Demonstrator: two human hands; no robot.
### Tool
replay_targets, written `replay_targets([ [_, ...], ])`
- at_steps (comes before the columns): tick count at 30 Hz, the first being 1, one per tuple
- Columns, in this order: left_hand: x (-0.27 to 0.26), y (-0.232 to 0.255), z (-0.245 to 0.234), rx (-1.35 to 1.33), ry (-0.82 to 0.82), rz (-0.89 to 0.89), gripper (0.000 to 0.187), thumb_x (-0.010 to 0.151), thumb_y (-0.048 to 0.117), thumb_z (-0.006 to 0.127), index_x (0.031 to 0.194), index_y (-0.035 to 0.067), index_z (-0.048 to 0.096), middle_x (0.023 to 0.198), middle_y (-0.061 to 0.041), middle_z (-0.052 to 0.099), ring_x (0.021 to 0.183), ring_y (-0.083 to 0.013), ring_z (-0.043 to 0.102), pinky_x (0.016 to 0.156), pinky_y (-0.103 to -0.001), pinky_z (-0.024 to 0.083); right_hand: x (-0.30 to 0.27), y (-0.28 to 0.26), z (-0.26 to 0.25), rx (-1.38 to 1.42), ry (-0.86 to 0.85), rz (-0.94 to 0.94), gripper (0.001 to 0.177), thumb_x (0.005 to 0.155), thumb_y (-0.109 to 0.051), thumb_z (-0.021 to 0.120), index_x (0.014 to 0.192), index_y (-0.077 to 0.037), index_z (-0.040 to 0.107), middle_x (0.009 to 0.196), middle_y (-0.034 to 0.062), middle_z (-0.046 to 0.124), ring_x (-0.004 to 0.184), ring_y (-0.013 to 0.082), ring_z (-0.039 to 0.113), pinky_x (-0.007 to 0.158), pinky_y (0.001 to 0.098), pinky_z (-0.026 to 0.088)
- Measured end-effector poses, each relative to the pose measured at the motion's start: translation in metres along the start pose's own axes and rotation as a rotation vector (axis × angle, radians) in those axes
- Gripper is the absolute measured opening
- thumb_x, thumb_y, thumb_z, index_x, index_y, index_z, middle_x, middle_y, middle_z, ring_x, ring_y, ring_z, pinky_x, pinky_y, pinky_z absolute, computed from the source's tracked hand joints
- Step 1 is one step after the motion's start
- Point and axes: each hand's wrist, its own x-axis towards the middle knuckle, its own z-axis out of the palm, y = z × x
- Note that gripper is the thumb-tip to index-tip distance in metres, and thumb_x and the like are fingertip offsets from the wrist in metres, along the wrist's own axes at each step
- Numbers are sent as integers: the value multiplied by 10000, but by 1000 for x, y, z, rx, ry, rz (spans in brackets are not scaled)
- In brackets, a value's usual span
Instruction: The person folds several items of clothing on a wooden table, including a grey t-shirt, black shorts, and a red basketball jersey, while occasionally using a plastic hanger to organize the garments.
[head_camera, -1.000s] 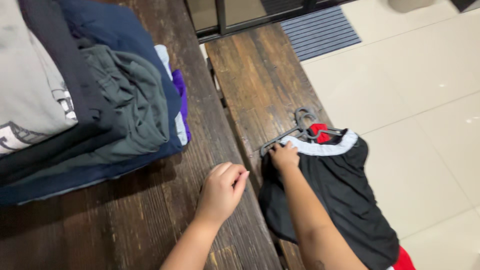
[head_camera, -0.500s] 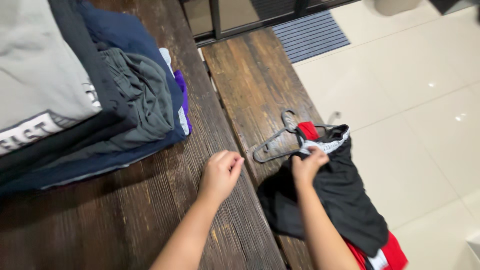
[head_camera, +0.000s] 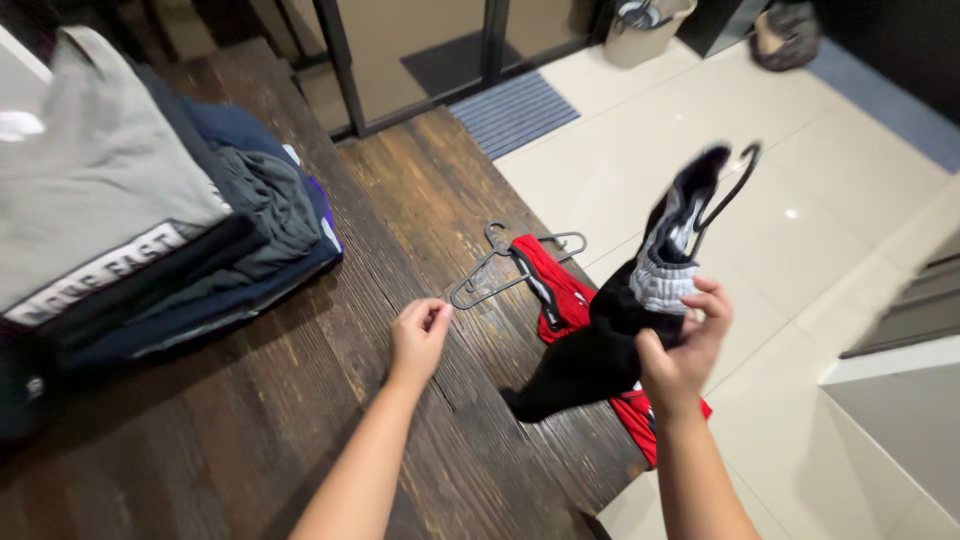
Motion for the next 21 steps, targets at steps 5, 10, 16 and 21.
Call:
replay_targets([
  [5,-21,91,-35,-233,-10,-84,115,924,143,735,932,29,719,836,0,667,695,-67,583,632,-232,487,-22,-147,-14,272,-140,-214,640,759,141,569,1308,-146,411,1496,138,353,1261,225,505,1071,350,477],
  [10,-26,160,-124,-479,104,-72,134,974,159,724,1008,31,713,875,39,644,766,-35,561,695,-206,463,-86,-252,-2,648,-346,-152,651,693,117,622,1266,-134,444,1432,249,369,1311,321,484,1160,411,421],
  [16,-77,169,-263,-625,339,-146,435,1003,300,638,1379,98,550,1248,-13,640,1145,-111,601,1001,-291,486,-170,-292,41,525,-1063,-175,605,749,149,651,1270,-112,487,1504,275,356,1412,409,480,1218,489,373],
  [21,-171,136,-369,-828,394,-389,623,875,147,633,1467,183,444,1324,1,606,1207,-169,593,1023,-345,483,-239,-310,81,452,-1454,-142,547,792,109,619,1289,-97,522,1494,229,396,1360,353,560,1205,434,427],
])
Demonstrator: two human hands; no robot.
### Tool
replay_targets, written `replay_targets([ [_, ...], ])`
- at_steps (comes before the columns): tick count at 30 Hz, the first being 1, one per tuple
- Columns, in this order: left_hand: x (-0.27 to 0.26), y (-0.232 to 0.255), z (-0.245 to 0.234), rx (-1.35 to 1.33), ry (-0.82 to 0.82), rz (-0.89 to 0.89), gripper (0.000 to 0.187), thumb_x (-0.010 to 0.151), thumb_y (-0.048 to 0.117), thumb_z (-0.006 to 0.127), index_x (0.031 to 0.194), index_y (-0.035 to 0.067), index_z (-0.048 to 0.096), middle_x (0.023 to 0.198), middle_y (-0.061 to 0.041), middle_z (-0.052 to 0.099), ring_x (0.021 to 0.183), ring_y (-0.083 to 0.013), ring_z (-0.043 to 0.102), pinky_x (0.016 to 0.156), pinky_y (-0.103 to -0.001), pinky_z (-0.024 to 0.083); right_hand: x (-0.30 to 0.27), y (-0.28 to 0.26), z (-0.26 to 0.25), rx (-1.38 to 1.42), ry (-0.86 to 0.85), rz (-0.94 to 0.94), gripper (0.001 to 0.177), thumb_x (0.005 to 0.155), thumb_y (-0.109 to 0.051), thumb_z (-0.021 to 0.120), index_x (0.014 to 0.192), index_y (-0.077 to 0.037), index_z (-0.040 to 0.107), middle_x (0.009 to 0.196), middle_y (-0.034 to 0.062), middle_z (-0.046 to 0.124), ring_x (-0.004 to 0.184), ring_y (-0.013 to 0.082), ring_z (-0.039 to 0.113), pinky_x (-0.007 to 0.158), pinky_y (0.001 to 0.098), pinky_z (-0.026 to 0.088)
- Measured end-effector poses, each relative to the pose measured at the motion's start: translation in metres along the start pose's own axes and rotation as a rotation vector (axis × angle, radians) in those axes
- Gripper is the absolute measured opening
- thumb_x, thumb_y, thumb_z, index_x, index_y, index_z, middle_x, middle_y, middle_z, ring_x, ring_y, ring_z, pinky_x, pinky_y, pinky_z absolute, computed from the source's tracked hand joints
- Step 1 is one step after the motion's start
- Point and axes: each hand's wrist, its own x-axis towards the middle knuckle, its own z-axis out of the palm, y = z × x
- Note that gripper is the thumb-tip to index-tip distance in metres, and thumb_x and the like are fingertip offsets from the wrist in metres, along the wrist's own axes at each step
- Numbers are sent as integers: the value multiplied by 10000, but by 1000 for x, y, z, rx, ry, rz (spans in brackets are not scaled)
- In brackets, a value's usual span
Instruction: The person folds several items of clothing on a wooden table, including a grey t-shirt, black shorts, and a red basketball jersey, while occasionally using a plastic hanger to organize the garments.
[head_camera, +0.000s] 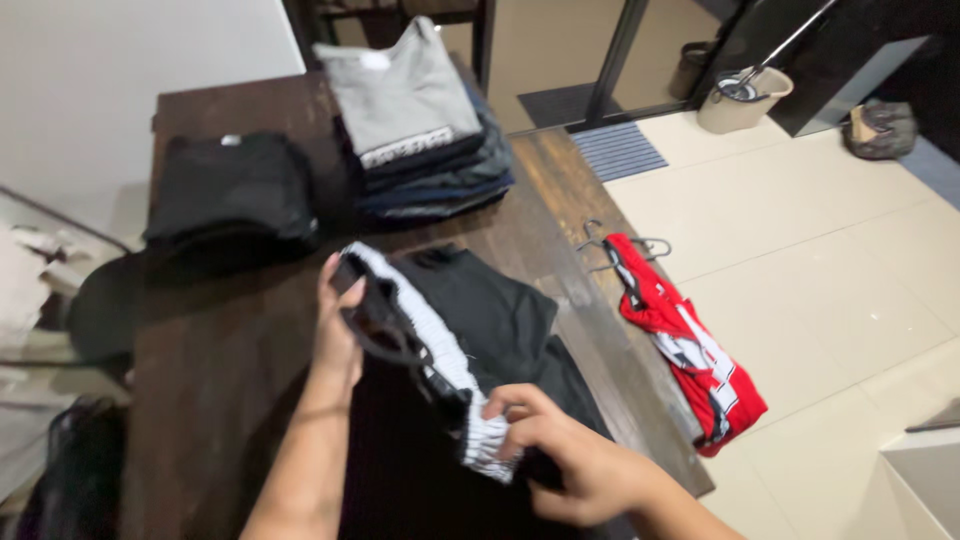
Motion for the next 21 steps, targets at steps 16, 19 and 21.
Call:
replay_targets([
  [16,-148,50,-79,1141,357,271,401,923,449,660,1178,141,651,1011,-198,745,979,-408,703,811,-483,540,95,71,177,230,204,353,301,1027,-248,667,1199,-5,711,1072,102,744,1019,153,648,921,333,526],
  [19,-154,66,-94,1203,461,313,413,929,484,649,1142,131,674,1021,-193,747,982,-417,697,808,-493,538,90,48,183,236,-136,366,354,953,-242,701,1245,-43,673,1103,91,730,1012,186,663,916,331,548],
  [21,-159,70,-104,1192,518,256,417,921,495,653,1129,134,686,1004,-188,752,975,-411,703,813,-490,542,79,35,191,-578,15,-255,559,763,-344,804,1192,-18,653,1104,195,676,967,361,625,842,400,507],
])
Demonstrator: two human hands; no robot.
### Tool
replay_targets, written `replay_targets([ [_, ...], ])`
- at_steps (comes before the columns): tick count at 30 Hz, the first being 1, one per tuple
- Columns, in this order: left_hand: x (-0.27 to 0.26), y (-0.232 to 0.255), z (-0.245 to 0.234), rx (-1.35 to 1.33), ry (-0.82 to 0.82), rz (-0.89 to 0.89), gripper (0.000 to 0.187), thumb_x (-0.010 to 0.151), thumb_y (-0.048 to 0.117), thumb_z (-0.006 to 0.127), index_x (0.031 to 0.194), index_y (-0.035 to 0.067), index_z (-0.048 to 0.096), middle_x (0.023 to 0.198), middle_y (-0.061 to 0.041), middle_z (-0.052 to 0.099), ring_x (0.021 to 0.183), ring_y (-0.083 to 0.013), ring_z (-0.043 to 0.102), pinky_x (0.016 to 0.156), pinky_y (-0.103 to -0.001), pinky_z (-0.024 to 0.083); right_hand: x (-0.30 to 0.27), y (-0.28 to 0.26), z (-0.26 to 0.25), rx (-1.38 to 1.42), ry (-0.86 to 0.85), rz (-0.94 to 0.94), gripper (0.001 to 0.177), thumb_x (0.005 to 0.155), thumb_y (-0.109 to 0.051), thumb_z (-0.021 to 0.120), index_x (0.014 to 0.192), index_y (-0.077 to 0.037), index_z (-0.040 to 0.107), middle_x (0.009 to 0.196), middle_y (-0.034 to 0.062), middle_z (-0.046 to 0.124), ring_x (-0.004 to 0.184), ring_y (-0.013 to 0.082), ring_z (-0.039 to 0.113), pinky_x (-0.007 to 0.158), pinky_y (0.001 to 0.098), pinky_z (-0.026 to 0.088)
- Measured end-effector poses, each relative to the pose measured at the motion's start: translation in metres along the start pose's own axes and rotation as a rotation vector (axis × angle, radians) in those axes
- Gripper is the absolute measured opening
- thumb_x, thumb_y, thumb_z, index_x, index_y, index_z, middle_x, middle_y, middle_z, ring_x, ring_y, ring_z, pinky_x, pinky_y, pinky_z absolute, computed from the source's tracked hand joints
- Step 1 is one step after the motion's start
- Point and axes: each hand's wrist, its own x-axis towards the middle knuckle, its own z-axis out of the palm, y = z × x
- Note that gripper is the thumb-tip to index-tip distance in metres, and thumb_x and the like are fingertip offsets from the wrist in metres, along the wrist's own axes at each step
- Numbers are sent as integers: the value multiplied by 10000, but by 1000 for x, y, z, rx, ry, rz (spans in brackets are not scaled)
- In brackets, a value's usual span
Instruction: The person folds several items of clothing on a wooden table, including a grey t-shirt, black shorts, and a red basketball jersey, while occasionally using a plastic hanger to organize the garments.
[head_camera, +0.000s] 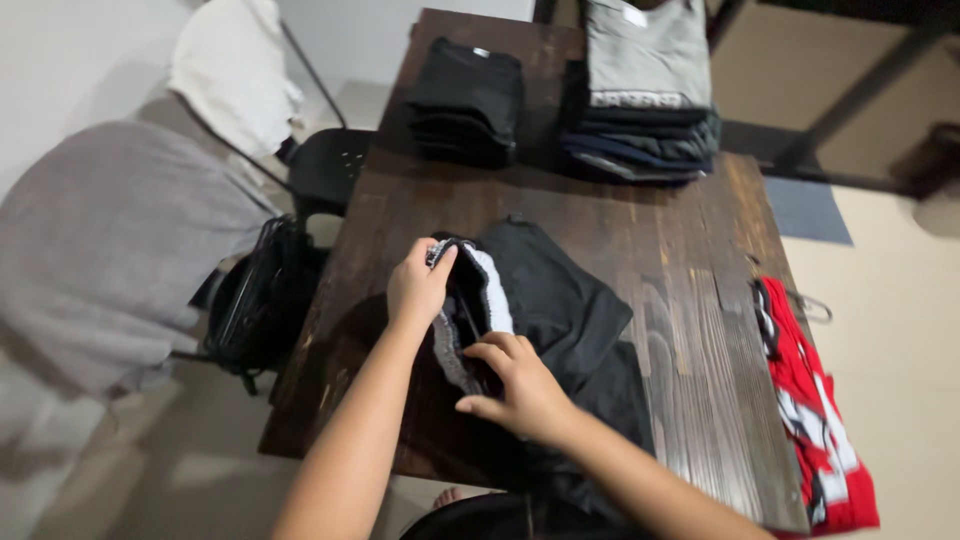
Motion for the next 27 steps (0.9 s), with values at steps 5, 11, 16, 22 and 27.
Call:
replay_targets([
  [5,3,-28,13,36,26,-53,420,914,509,645,1106,140,706,993,-173,754,966,-401,709,815,-490,545,-27,12,30,-42,-110,177,274,876,-275,768,947,-29,670,817,154,661,760,374,655,712,446,530],
  [11,42,-109,19,18,177,-272,491,938,539,606,1125,97,708,1118,-198,738,1070,-414,683,907,-492,522,-54,74,-31,947,220,892,453,955,-337,585,647,-15,672,565,46,578,515,163,470,541,353,399],
  [16,17,-114,30,-78,44,-310,537,956,570,570,1180,95,681,1150,-218,735,1110,-389,696,975,-456,520,-29,73,-74,1512,343,372,551,1063,-444,510,623,-150,357,607,-17,321,666,202,398,825,420,423],
  [22,-25,-58,52,61,-184,-229,502,882,540,648,1211,161,666,1149,-174,732,1114,-389,662,929,-472,513,66,60,-85,1528,407,290,631,1082,-472,480,586,-146,267,575,-4,211,697,226,329,824,418,375],
  [27,-20,-110,3,217,154,64,575,757,455,781,1206,114,666,1186,-203,675,1070,-381,647,881,-434,521,114,61,-83,1587,574,36,715,1141,-492,464,565,-132,240,529,9,170,629,197,286,821,349,403],
])
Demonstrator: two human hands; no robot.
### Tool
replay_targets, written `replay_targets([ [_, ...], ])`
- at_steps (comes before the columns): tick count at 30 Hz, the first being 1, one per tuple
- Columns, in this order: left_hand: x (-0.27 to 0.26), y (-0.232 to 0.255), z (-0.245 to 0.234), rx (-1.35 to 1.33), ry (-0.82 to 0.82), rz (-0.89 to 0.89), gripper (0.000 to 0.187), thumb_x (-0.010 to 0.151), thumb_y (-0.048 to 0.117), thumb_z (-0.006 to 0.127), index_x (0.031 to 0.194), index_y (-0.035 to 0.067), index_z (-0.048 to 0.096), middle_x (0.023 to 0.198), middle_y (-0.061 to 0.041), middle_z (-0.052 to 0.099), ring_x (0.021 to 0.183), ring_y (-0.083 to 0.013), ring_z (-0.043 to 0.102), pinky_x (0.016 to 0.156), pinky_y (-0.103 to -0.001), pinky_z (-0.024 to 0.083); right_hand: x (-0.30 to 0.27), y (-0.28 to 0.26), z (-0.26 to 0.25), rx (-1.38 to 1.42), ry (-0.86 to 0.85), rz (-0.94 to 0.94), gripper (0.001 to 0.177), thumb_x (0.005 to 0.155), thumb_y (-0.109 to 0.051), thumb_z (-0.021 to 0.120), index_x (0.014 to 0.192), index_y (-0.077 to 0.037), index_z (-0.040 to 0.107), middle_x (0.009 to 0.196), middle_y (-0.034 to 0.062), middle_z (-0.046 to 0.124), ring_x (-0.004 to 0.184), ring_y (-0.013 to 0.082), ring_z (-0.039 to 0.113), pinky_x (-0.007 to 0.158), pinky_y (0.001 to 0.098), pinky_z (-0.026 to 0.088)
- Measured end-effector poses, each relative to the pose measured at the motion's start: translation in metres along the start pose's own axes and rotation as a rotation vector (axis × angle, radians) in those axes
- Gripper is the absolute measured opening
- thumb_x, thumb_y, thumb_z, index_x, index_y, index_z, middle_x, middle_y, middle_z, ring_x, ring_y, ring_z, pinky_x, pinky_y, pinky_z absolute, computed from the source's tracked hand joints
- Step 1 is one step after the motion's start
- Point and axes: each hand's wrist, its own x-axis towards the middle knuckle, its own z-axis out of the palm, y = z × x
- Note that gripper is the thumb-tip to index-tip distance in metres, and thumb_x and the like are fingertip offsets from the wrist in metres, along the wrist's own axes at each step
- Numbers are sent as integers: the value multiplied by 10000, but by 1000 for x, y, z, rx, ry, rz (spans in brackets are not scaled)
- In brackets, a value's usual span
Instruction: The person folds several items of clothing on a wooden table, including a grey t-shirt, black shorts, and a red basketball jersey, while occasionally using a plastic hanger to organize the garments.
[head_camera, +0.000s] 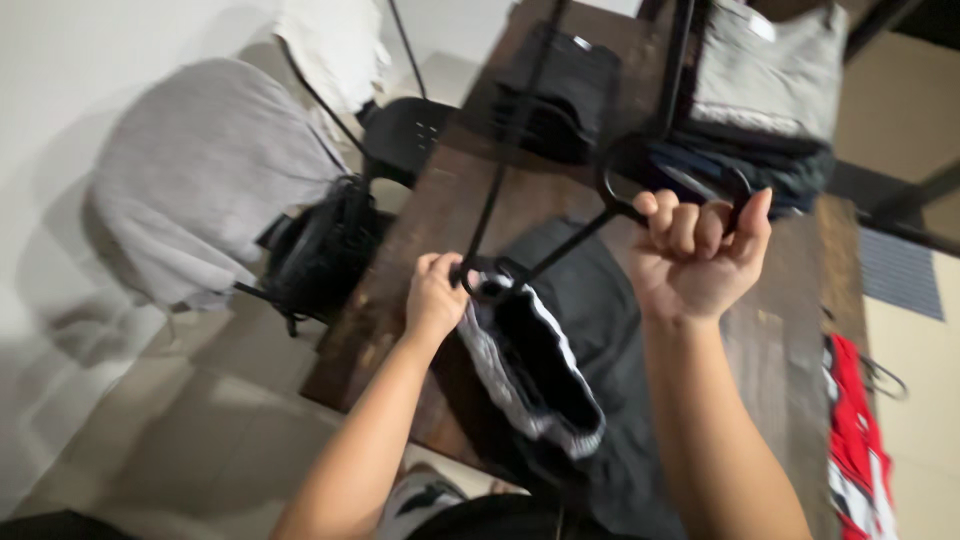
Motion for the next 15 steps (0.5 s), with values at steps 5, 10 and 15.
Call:
replay_targets([
  [5,21,-50,-63,-856,-209,-55,709,973,489,716,1458,-15,599,1425,-161,678,1302,-267,654,1114,-352,481,23,95,4,161,114,191,700,1118,-476,485,549,-136,258,541,16,187,647,204,286,880,373,442],
  [10,46,-58,-135,-294,-218,32,1254,633,426,928,1536,-70,214,1344,-244,554,1114,-360,627,944,-421,515,36,232,25,143,222,344,631,1073,-450,509,567,-148,285,549,20,217,638,214,290,914,410,467],
  [15,87,-148,-146,-152,-217,-229,1278,646,366,906,1576,-43,130,1249,-238,576,1092,-373,625,923,-430,536,51,362,15,-73,280,525,386,1040,-353,564,749,-101,563,700,37,538,750,212,517,917,430,501],
])
